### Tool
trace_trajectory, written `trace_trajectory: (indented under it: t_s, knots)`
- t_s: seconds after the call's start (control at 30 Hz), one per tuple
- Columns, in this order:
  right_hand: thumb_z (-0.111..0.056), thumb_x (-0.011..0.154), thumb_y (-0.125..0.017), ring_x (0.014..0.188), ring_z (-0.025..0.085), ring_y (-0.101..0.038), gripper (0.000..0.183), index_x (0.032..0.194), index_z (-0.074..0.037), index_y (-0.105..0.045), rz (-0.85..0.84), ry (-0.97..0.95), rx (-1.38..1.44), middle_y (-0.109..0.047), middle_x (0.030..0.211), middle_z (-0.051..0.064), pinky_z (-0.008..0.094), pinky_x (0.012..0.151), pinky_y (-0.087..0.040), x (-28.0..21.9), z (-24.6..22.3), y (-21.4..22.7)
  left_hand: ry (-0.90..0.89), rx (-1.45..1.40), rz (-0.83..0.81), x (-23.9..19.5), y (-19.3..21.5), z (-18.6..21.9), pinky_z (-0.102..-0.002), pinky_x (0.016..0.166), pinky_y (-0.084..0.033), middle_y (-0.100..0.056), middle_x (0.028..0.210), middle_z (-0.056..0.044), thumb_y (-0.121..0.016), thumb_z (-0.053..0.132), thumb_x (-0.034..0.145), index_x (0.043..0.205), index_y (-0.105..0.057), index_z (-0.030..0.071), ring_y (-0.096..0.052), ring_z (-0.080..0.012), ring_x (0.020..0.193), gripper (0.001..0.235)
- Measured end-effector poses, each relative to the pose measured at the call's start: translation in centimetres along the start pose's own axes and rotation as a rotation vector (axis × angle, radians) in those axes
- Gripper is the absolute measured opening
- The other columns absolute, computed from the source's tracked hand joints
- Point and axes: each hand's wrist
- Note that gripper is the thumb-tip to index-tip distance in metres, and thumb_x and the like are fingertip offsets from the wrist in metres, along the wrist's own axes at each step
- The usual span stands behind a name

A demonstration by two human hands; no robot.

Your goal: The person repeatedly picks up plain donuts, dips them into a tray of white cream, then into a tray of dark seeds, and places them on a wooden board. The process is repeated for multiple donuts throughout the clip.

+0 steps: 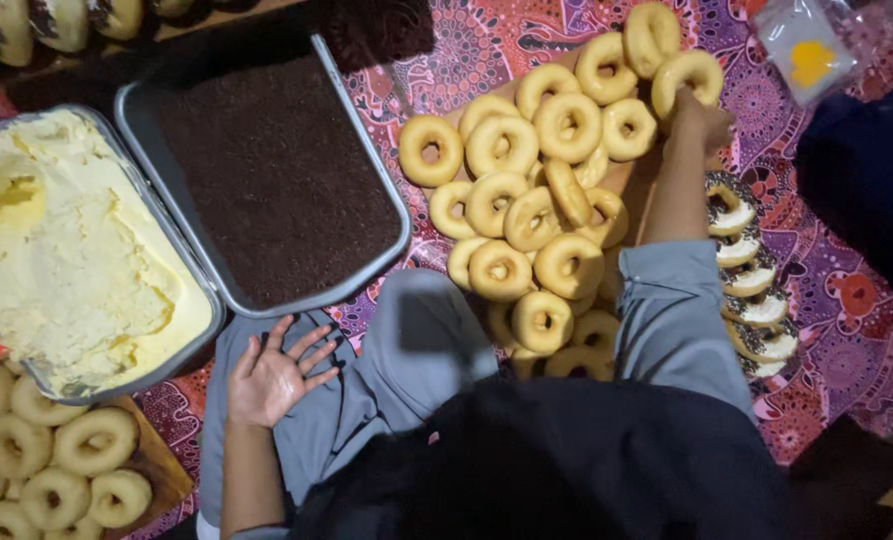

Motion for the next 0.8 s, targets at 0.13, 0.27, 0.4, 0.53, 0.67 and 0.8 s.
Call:
trace_trajectory:
  t_s: [0.13,0.27,0.4,0.53,0.67,0.8]
  knots:
    - [-0.021,0.060,-0.094,0.100,0.032,-0.070,0.080,0.122,0.001,-0.049,0.037,-0.060,0.278,-0.061,0.120,0.025,0.038,0.084,-0.062,2.5,0.5,0.6,0.007,-0.040,-0.058,0.2,0.0,0.1,-0.072,0.109,-0.032,-0.035,0.159,-0.032,-0.049,0.056,0.103,0.149,-0.049,0.021,-0.033,-0.0521,0.146,0.058]
    - [-0.008,0.075,-0.080,0.091,0.041,-0.074,0.053,0.117,0.017,-0.058,-0.206,-0.098,1.074,-0.069,0.110,0.029,0.054,0.078,-0.066,1.3,1.7,2.2,0.019,-0.043,-0.051,0.1,0.0,0.1,-0.071,0.110,-0.032,-0.035,0.159,-0.031,-0.047,0.056,0.102,0.149,-0.049,0.021,-0.033,-0.0520,0.145,0.058]
    - [-0.013,0.082,-0.074,0.094,0.025,-0.076,0.045,0.124,-0.004,-0.064,-0.588,-0.126,0.734,-0.074,0.110,0.013,0.039,0.082,-0.063,-4.1,0.9,3.1,0.019,-0.037,-0.080,0.1,0.3,0.1,-0.072,0.110,-0.032,-0.034,0.159,-0.031,-0.046,0.057,0.103,0.150,-0.047,0.021,-0.033,-0.0517,0.145,0.059]
    - [-0.006,0.080,-0.084,0.094,0.019,-0.074,0.048,0.123,-0.003,-0.063,-0.459,0.325,0.335,-0.075,0.111,0.012,0.032,0.083,-0.061,-8.9,-1.6,4.0,0.018,-0.016,-0.074,0.4,0.4,0.1,-0.072,0.109,-0.032,-0.036,0.158,-0.032,-0.046,0.057,0.102,0.149,-0.048,0.021,-0.035,-0.0516,0.144,0.059]
    - [-0.002,0.080,-0.079,0.093,0.023,-0.077,0.049,0.123,-0.003,-0.055,-0.357,0.320,0.806,-0.074,0.109,0.014,0.036,0.085,-0.065,-13.2,-3.4,6.6,0.032,-0.069,-0.181,0.5,0.7,0.0,-0.071,0.110,-0.032,-0.037,0.159,-0.031,-0.048,0.055,0.103,0.149,-0.048,0.023,-0.035,-0.0510,0.145,0.056]
    - [-0.012,0.083,-0.079,0.093,0.023,-0.071,0.055,0.133,0.001,-0.060,-0.817,-0.017,0.687,-0.071,0.112,0.014,0.037,0.079,-0.060,-19.9,-4.9,7.8,0.033,-0.028,-0.182,0.2,1.4,-0.4,-0.071,0.109,-0.034,-0.042,0.155,-0.028,-0.049,0.054,0.102,0.145,-0.050,0.022,-0.038,-0.0499,0.143,0.054]
Point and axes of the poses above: each hand's wrist, its own x-axis towards the middle knuckle, its own y-axis out of the back of the hand, z = x × y
